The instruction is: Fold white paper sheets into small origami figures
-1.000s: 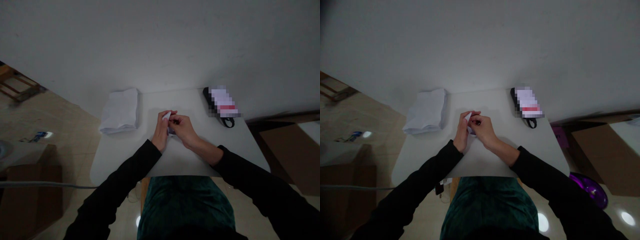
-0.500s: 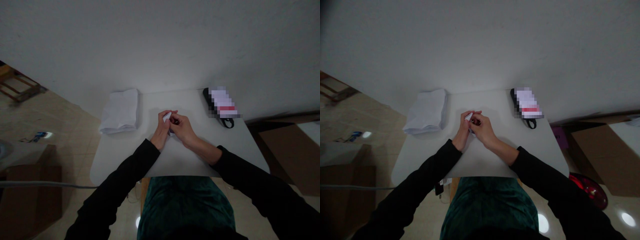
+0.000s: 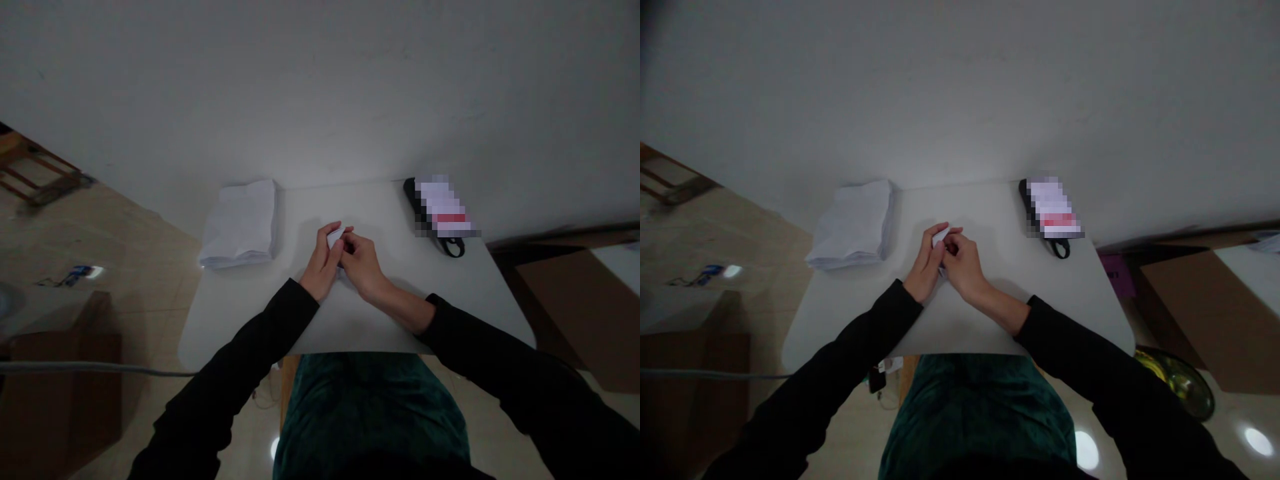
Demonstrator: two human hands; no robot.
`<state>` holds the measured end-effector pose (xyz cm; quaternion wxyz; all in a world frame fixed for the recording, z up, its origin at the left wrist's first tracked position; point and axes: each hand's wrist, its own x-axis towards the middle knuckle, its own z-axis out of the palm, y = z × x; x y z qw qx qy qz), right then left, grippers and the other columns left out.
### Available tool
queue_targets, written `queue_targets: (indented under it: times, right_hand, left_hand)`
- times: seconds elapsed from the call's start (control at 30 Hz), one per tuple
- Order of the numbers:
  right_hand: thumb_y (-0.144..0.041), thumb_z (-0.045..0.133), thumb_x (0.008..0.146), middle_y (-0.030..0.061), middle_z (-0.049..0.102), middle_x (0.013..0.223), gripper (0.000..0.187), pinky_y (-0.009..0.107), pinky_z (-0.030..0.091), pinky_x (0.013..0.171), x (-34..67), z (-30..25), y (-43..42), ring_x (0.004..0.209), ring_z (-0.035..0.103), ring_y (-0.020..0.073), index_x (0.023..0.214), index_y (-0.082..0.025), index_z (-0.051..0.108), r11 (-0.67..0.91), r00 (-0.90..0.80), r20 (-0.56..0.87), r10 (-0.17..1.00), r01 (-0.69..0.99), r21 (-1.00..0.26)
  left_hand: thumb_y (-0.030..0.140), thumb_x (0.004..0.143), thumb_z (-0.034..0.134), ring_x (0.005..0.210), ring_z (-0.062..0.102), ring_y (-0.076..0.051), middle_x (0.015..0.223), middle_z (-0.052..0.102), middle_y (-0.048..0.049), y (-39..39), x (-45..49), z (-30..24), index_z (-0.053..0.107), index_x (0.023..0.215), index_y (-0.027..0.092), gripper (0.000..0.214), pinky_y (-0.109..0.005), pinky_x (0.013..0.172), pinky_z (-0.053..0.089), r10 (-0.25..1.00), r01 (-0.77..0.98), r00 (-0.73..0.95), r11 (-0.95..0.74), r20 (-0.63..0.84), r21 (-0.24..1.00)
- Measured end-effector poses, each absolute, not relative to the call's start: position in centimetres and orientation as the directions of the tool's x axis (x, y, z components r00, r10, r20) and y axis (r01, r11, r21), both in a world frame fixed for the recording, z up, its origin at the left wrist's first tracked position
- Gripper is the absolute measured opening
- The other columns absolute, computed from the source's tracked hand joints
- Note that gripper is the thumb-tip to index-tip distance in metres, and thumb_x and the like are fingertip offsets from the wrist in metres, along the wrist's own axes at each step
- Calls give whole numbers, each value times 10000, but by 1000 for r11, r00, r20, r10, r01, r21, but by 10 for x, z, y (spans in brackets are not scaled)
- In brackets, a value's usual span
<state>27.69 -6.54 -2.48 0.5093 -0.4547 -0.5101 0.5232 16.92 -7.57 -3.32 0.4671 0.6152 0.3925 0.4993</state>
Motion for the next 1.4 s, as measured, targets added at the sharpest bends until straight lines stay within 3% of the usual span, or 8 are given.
queue_targets:
  times: [0.13, 0.37, 0.5, 0.7, 0.87, 1.23, 1.33, 1.4]
  right_hand:
    - [-330, 584, 752, -48, 387, 599, 204, 267, 273, 544, 276, -26, -65, 596, 330, 104, 625, -206, 482, 70, -41, 73, 997, -72, -995]
    - [-243, 579, 645, -46, 453, 565, 114, 258, 306, 542, 279, -21, -67, 558, 377, 89, 568, -188, 515, -94, -42, -87, 995, -194, -977]
    - [-214, 574, 616, -49, 461, 554, 83, 261, 281, 545, 282, -15, -65, 557, 374, 84, 544, -174, 570, -68, -50, -59, 997, -182, -981]
    - [-216, 654, 594, -44, 486, 558, 81, 270, 282, 548, 286, -13, -62, 561, 398, 90, 543, -167, 616, -84, -104, -64, 993, -205, -975]
    - [-249, 676, 577, -48, 473, 538, 102, 276, 279, 543, 283, -16, -63, 553, 385, 93, 535, -177, 616, -135, -30, -132, 991, -219, -966]
    - [-245, 687, 615, -36, 503, 657, 74, 275, 356, 579, 286, -18, -56, 614, 439, 96, 589, -187, 650, -49, 128, -78, 989, -216, -975]
    - [-308, 719, 663, -17, 548, 712, 131, 267, 386, 578, 290, -14, -51, 630, 482, 98, 637, -184, 684, -52, -5, -52, 999, -182, -982]
    - [-417, 704, 724, 11, 590, 808, 235, 266, 425, 580, 293, -12, -46, 669, 546, 110, 701, -182, 708, -74, -143, -47, 989, -195, -978]
  left_hand:
    - [556, 1009, 342, 1142, 614, -212, 1237, 628, -123, -77, 170, -33, 437, 1349, 200, 501, -442, 1084, 430, 966, 145, 126, -245, 227, 959]
    - [545, 996, 396, 1293, 508, -236, 1363, 516, -159, -81, 169, -29, 409, 1348, 183, 505, -446, 1157, 350, 951, 180, 170, -288, 259, 941]
    - [522, 1000, 403, 1319, 469, -229, 1350, 500, -142, -81, 168, -28, 384, 1362, 203, 482, -442, 1167, 336, 925, 165, 169, -368, 341, 915]
    - [480, 1022, 365, 1279, 516, -216, 1359, 512, -137, -80, 167, -27, 392, 1345, 207, 424, -441, 1156, 363, 922, 132, 211, -355, 324, 926]
    - [468, 1028, 346, 1288, 520, -212, 1359, 533, -133, -77, 166, -28, 417, 1334, 212, 405, -440, 1163, 359, 898, 132, 258, -397, 356, 908]
    - [463, 1013, 398, 1306, 537, -239, 1401, 543, -146, -79, 166, -27, 388, 1415, 202, 480, -456, 1151, 376, 929, 279, 244, -343, 280, 897]
    - [450, 1005, 419, 1269, 570, -243, 1335, 610, -118, -73, 164, -32, 474, 1365, 211, 436, -469, 1147, 385, 945, 199, 163, -313, 284, 929]
    - [450, 980, 461, 1239, 595, -258, 1272, 658, -102, -66, 161, -37, 560, 1281, 212, 397, -490, 1128, 411, 967, 39, 70, -248, 245, 968]
